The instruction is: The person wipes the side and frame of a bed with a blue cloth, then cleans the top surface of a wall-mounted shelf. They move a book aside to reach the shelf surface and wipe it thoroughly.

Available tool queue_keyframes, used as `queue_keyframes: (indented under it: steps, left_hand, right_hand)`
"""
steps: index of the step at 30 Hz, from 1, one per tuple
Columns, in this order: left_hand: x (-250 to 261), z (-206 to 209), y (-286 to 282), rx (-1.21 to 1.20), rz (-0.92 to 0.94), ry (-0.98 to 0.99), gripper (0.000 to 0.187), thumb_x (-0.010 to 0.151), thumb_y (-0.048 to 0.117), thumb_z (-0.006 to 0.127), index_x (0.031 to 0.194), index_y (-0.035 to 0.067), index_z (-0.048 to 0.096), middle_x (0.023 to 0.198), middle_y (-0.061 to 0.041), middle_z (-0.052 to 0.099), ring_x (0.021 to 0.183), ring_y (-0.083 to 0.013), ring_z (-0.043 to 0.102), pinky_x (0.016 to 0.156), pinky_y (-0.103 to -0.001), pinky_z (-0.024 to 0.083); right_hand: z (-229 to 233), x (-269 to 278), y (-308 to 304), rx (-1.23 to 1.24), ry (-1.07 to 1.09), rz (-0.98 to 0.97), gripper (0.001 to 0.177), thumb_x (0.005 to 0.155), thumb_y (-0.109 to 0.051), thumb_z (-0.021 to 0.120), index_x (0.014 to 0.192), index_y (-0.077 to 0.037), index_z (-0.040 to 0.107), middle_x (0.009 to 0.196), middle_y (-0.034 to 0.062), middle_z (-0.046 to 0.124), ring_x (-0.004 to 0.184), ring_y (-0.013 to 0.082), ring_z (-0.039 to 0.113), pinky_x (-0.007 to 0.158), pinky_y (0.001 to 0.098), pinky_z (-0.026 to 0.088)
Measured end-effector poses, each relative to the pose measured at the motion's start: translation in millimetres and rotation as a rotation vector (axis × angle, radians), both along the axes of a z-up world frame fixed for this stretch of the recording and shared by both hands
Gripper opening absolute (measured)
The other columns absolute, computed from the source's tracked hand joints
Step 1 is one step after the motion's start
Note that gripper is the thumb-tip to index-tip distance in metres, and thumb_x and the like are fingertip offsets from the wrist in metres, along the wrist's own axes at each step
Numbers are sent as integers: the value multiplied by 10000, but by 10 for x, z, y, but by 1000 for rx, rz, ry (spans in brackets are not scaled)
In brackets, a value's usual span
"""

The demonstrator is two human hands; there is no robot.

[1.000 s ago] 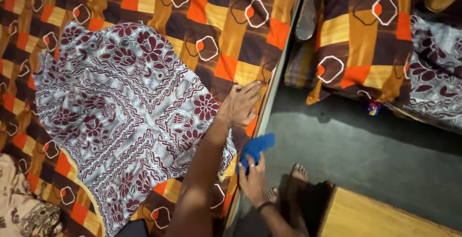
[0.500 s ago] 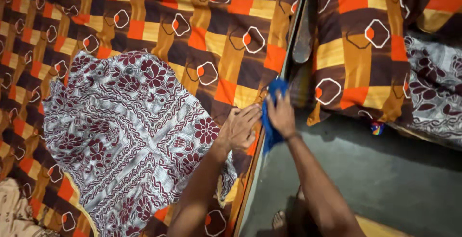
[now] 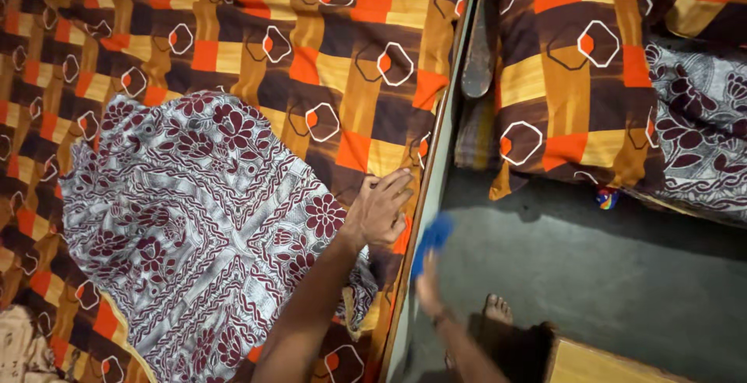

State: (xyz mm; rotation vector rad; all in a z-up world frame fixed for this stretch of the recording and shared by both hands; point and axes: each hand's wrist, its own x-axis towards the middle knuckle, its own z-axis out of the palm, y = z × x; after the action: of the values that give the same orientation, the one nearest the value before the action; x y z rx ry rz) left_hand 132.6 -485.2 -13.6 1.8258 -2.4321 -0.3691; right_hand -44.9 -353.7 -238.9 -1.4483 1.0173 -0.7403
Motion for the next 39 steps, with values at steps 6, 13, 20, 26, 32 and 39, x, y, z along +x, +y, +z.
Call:
queue_keyframes:
  steps: [6, 13, 20, 26, 32, 39]
  left_hand:
    - [-12, -26, 16, -28, 22, 67, 526, 744, 282, 614, 1203, 25, 649, 1481, -138, 543, 1457, -234, 417, 1008, -486, 364]
    - [-14, -10, 21, -27, 33, 89, 504, 757, 252, 630, 1206, 23, 653, 1477, -144, 553, 1454, -247, 428, 1019, -480, 360]
    - [-11, -7, 8, -41, 48, 140, 474, 738, 236, 649, 1168, 36, 673, 1466, -150, 563, 1446, -267, 458, 1035, -485, 372]
    - [48, -75, -38, -45, 37, 168, 407, 738, 230, 662, 1101, 46, 685, 1423, -145, 593, 1418, -268, 493, 1005, -477, 380]
    - [47, -125, -23, -23, 63, 159, 374, 766, 241, 659, 1097, 70, 686, 1435, -114, 600, 1417, -241, 501, 1007, -446, 395]
    - [37, -115, 23, -69, 63, 139, 334, 780, 208, 649, 1084, 76, 694, 1413, -101, 615, 1420, -226, 510, 1005, -448, 406]
  right_hand:
    - [482, -407, 1110, 1098, 40, -24, 728, 1009, -372, 353, 1635, -72, 134, 1729, 97, 104, 1589, 255, 98, 1278, 377, 76]
    - [300, -7, 432, 764, -116, -157, 866, 1022, -584, 417, 1606, 5, 169, 1705, 121, 191, 1580, 227, 149, 1262, 342, 116]
    - [-537, 618, -1638, 446, -558, -242, 657, 1095, -463, 397, 1568, -14, 316, 1585, 67, 352, 1456, 176, 311, 1215, 333, 233]
    - [-1407, 731, -1874, 787, -735, -377, 494, 1058, -500, 498, 1307, -86, 598, 1118, 18, 651, 999, 149, 611, 919, 333, 489]
    - [-2183, 647, -1362, 892, -703, -386, 518, 1041, -514, 484, 1314, -94, 615, 1164, 6, 671, 1037, 141, 626, 947, 310, 494]
    - [-2145, 272, -115, 1128, -513, -383, 548, 1047, -498, 461, 1379, -72, 556, 1282, 25, 608, 1142, 157, 572, 1015, 320, 444]
